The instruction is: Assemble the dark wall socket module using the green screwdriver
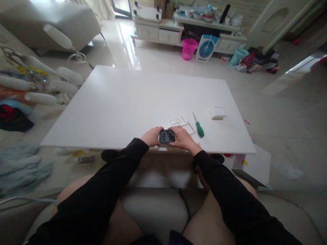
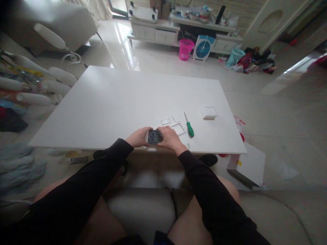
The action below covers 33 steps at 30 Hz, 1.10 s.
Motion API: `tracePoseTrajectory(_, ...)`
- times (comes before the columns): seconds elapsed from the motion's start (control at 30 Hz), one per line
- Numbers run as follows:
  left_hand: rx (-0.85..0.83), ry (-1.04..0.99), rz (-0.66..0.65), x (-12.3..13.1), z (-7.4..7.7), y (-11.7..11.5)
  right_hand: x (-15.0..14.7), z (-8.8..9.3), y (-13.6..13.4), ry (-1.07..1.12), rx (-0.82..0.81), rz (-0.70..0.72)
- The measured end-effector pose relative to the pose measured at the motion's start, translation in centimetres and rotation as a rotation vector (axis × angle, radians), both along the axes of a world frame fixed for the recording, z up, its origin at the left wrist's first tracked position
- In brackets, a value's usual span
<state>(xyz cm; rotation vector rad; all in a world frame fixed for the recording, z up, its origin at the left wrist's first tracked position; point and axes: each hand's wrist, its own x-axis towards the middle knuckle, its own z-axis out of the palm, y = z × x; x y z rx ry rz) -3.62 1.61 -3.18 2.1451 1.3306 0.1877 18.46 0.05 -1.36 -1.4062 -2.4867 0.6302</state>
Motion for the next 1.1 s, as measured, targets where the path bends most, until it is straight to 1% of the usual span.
tracePoseTrajectory(0.23,0.026,0.012,-0.022,-0.27,-0.22,0.00,-0.12,-0.40,-0.14,0.001,0.022,0.035)
tracePoseTrajectory(0.47,0.014,0.015,-0.051,-0.19,0.53,-0.10,0.05,-0.71,0.16,0.072,0.002,0.047)
tracePoseTrajectory(0.6,0.021,0.022,-0.069,-0.16,0.62,-0.18,-0.20,-0.60,0.02,0.018,0.004,0.070)
tracePoseTrajectory(0.73,0.028,0.029,-0.055,-0.11,0.55,-0.28,-0.42,-0.37,-0.22,-0.049,0.029,0.066)
tracePoseTrajectory(0.9,0.031,0.060,-0.049,-0.01,0.60,-0.44,-0.15,-0.32,-0.18,-0.048,0.018,0.062)
tracePoseTrajectory(1.1,0.039,0.112,-0.056,0.13,0.62,-0.41,0.14,-0.34,-0.04,-0.050,-0.044,0.019)
